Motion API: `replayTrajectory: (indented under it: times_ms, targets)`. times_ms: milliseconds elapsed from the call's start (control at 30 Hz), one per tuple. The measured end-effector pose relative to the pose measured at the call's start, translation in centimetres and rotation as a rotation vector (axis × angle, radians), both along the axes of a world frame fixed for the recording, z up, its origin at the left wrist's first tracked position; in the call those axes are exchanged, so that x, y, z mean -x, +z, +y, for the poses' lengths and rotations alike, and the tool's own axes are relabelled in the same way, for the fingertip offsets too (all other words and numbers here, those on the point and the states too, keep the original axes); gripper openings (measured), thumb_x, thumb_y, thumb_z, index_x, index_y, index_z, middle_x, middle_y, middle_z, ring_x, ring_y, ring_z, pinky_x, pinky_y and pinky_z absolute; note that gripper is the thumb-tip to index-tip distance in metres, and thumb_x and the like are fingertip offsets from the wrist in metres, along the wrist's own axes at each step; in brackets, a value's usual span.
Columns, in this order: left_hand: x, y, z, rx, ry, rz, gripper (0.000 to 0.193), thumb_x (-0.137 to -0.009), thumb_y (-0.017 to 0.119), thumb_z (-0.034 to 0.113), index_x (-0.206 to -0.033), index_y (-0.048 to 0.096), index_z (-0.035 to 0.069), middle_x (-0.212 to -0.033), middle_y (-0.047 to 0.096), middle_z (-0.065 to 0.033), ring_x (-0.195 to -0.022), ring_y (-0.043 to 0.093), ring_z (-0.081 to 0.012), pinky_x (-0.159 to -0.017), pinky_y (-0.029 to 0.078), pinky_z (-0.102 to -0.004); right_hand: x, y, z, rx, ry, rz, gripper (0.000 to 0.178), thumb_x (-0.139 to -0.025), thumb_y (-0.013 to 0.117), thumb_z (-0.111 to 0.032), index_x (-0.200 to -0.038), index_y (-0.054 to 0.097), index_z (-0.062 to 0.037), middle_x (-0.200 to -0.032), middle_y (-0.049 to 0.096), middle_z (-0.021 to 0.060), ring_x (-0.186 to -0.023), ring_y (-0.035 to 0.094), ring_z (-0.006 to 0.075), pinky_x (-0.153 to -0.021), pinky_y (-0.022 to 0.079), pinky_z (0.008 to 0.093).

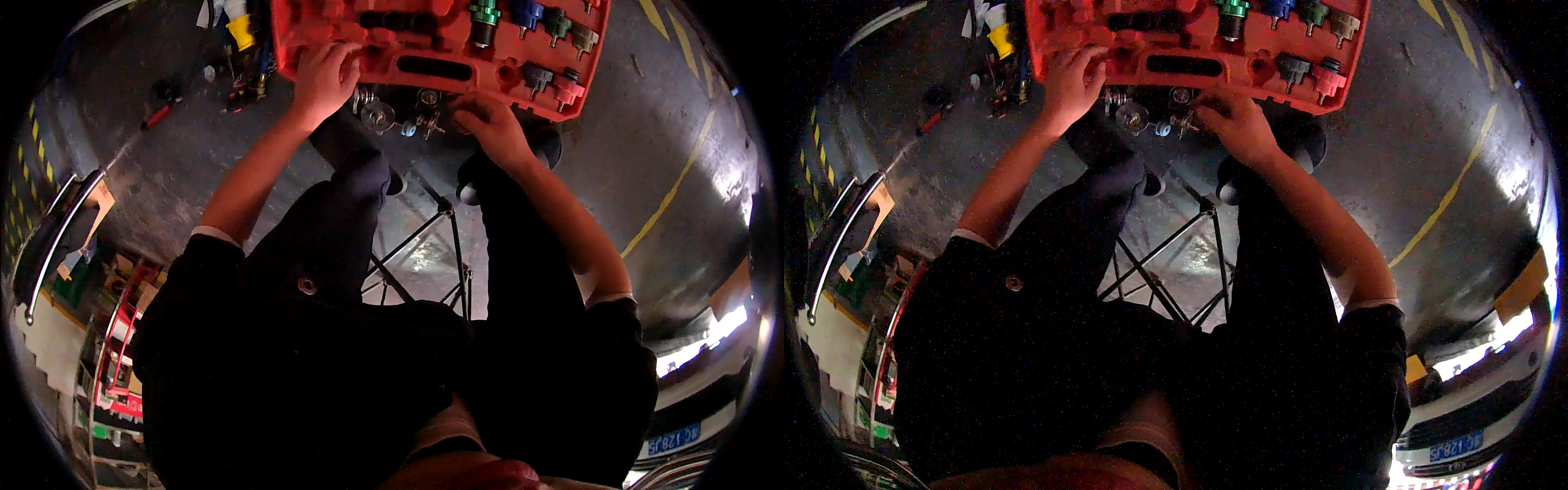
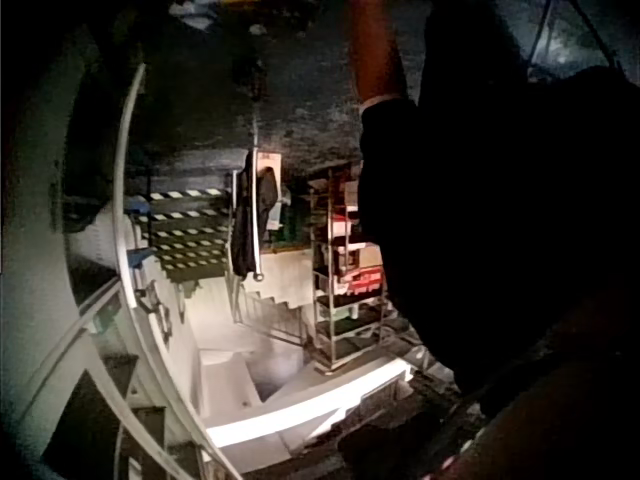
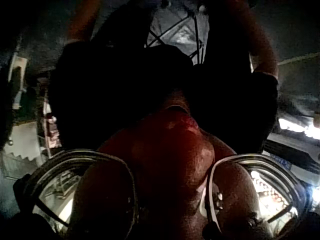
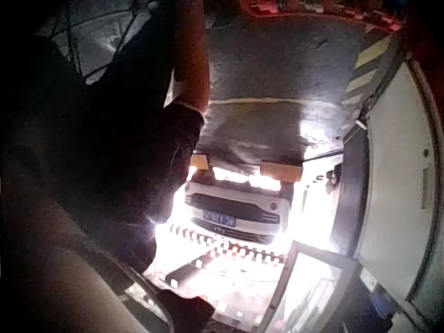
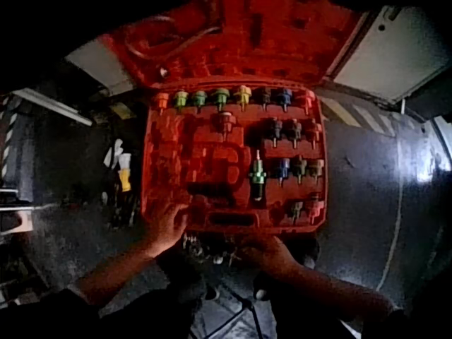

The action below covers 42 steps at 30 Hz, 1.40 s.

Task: The person sits on a low stool and assembles small mechanical components, including springs and metal fittings, by hand. They repeatedly pick up parts from the floor, fit them together, and place them into a red plastic organizer case.

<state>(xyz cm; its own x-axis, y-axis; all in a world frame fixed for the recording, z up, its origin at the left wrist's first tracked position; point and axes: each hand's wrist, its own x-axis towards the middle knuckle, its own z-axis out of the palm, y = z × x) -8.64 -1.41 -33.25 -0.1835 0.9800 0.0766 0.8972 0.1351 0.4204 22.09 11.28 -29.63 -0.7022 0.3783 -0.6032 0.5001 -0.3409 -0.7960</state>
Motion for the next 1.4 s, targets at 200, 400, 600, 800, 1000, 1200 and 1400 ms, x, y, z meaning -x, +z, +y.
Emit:
replayTrajectory:
  times_ms: [200,400,600,800,1000,1200,1400]
  targets:
    - [-0.4,1.9,-3.8,-0.014,-0.033,-0.089,0.022,-0.084,0.069,0.016,-0.105,0.066,0.01,-0.092,0.066,-0.0077,-0.094,0.062,-0.0323,-0.086,0.048,-0.0439,-0.9,0.6,-0.4,-0.3,0.136,-0.078,0.027,-0.091,0.066,-0.018,-0.113,0.066,-0.0025,-0.1,0.072,0.0122,-0.088,0.069,0.0191,-0.081,0.053,0.0327]
    - [-1.1,2.3,-6.1,0.116,-0.041,-0.089,0.022,-0.084,0.07,0.02,-0.104,0.066,0.01,-0.095,0.067,-0.0071,-0.096,0.063,-0.0306,-0.085,0.049,-0.0423,-1.7,-0.5,-1.1,-0.341,0.239,-0.1,0.025,-0.089,0.063,-0.02,-0.109,0.067,-0.0053,-0.103,0.071,0.0186,-0.098,0.069,0.0362,-0.088,0.054,0.0421]
    - [-0.9,1.0,-5.8,0.155,-0.093,-0.091,0.031,-0.08,0.077,0.032,-0.101,0.067,0.012,-0.096,0.067,-0.0074,-0.096,0.063,-0.0313,-0.085,0.049,-0.0431,-2.3,-2.9,-2.0,-0.501,0.383,-0.024,0.025,-0.086,0.064,-0.018,-0.108,0.065,-0.0067,-0.105,0.069,0.0169,-0.097,0.067,0.0371,-0.086,0.054,0.0455]
    - [-0.6,0.9,-7.3,0.301,-0.057,0.097,0.051,-0.077,0.078,0.048,-0.107,0.067,0.009,-0.102,0.069,-0.0109,-0.099,0.064,-0.0329,-0.088,0.05,-0.0438,-2.1,-2.2,-2.2,-0.575,0.473,-0.03,0.027,-0.085,0.065,-0.02,-0.108,0.065,-0.0067,-0.107,0.067,0.0179,-0.1,0.065,0.0392,-0.087,0.054,0.0473]
    - [-1.3,-0.8,-7.5,0.23,-0.05,0.082,0.055,-0.072,0.078,0.054,-0.104,0.067,0.01,-0.097,0.07,-0.0093,-0.092,0.066,-0.0324,-0.08,0.05,-0.0454,-3.0,-3.6,-2.3,-0.554,0.457,-0.052,0.022,-0.086,0.066,-0.014,-0.105,0.065,-0.0041,-0.1,0.068,0.0168,-0.09,0.069,0.0334,-0.08,0.055,0.0411]
    - [-1.4,-1.5,-7.1,0.29,0.012,0.005,0.05,-0.076,0.076,0.049,-0.104,0.068,0.008,-0.093,0.071,-0.0127,-0.089,0.067,-0.0342,-0.076,0.052,-0.0474,-3.2,-3.6,-2.0,-0.559,0.491,-0.034,0.021,-0.087,0.065,-0.014,-0.105,0.064,-0.0032,-0.1,0.068,0.017,-0.089,0.07,0.0332,-0.079,0.056,0.0407]
    - [-0.9,-1.4,-7.0,0.436,0.115,-0.185,0.045,-0.074,0.077,0.043,-0.103,0.072,0.009,-0.094,0.072,-0.0148,-0.09,0.067,-0.0361,-0.08,0.054,-0.046,-3.3,-4.0,-2.3,-0.549,0.461,-0.021,0.021,-0.087,0.066,-0.014,-0.105,0.064,-0.0037,-0.098,0.069,0.0164,-0.088,0.07,0.0315,-0.08,0.056,0.0402]
